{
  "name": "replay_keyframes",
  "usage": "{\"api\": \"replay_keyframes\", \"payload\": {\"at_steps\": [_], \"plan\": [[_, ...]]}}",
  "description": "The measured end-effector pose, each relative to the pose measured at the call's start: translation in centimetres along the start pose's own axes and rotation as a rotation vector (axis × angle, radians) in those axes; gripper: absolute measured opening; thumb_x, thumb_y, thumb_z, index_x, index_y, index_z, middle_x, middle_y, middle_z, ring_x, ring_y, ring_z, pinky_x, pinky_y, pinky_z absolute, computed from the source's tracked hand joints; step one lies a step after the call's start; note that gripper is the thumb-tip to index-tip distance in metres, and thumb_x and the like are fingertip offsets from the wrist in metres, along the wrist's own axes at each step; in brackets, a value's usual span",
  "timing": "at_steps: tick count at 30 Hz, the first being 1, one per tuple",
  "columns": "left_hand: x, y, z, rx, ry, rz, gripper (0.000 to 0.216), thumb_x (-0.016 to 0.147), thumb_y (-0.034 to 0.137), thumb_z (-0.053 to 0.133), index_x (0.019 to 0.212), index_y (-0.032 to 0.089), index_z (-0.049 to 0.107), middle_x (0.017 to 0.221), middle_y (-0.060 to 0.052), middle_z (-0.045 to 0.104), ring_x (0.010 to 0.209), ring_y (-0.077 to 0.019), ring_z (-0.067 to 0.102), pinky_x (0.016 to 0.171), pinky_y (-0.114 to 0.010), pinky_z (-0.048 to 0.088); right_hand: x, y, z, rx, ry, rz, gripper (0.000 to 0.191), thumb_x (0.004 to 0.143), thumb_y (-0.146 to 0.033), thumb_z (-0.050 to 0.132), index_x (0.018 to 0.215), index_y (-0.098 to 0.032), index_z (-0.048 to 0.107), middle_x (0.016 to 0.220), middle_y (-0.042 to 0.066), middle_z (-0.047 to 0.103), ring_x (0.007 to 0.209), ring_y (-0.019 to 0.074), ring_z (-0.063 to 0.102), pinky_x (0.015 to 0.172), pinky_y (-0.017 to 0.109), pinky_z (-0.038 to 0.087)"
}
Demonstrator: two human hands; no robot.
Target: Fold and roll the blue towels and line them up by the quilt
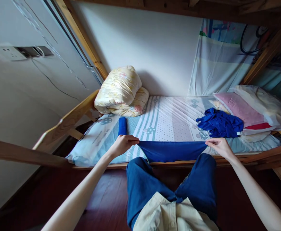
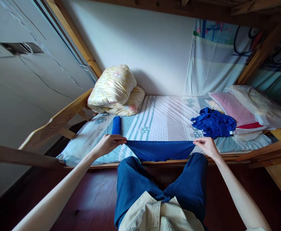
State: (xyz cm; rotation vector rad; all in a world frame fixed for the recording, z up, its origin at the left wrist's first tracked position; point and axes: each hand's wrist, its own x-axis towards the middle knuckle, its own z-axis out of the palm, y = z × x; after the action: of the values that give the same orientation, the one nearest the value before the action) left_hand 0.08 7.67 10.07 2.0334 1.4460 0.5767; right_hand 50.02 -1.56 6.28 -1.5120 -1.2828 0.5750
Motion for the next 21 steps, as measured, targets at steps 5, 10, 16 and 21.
{"api": "replay_keyframes", "payload": {"at_steps": [5,10,16,21], "plan": [[4.2,-2.2,2.5,0.056,0.003,-0.047,0.021,0.074,0.041,0.062,0.070,0.028,0.079,0.063,-0.003,0.074,0.068,-0.0243,0.072,0.073,-0.030,0.053,4.4,1.3,3.2,0.038,-0.105,0.088,0.041,0.054,-0.053,0.091,0.072,-0.016,0.081,0.065,0.010,0.076,0.063,0.0238,0.072,0.064,0.035,0.059],[9.7,-2.6,4.1,0.123,0.103,-0.061,0.020,0.076,0.026,0.059,0.064,0.024,0.075,0.062,-0.007,0.072,0.071,-0.0254,0.071,0.085,-0.035,0.053,10.1,1.5,6.4,0.003,-0.120,0.140,0.020,0.056,-0.030,0.089,0.067,-0.017,0.079,0.069,0.009,0.077,0.066,0.0220,0.072,0.064,0.031,0.055],[12.0,-3.6,4.5,0.149,0.386,0.056,0.028,0.090,0.028,0.052,0.089,0.020,0.080,0.099,-0.010,0.079,0.095,-0.0245,0.071,0.090,-0.034,0.054,12.7,2.9,8.1,-0.014,0.020,-0.094,0.019,0.073,-0.035,0.076,0.080,-0.017,0.080,0.081,0.010,0.080,0.073,0.0210,0.072,0.070,0.030,0.055],[9.9,-8.0,8.1,0.223,0.478,0.217,0.033,0.096,0.026,0.049,0.100,0.020,0.081,0.101,-0.009,0.079,0.092,-0.0222,0.071,0.078,-0.030,0.056,10.7,7.9,8.9,-0.070,-0.046,-0.180,0.017,0.076,-0.030,0.069,0.081,-0.018,0.080,0.079,0.008,0.079,0.071,0.0205,0.071,0.070,0.031,0.056]]}}
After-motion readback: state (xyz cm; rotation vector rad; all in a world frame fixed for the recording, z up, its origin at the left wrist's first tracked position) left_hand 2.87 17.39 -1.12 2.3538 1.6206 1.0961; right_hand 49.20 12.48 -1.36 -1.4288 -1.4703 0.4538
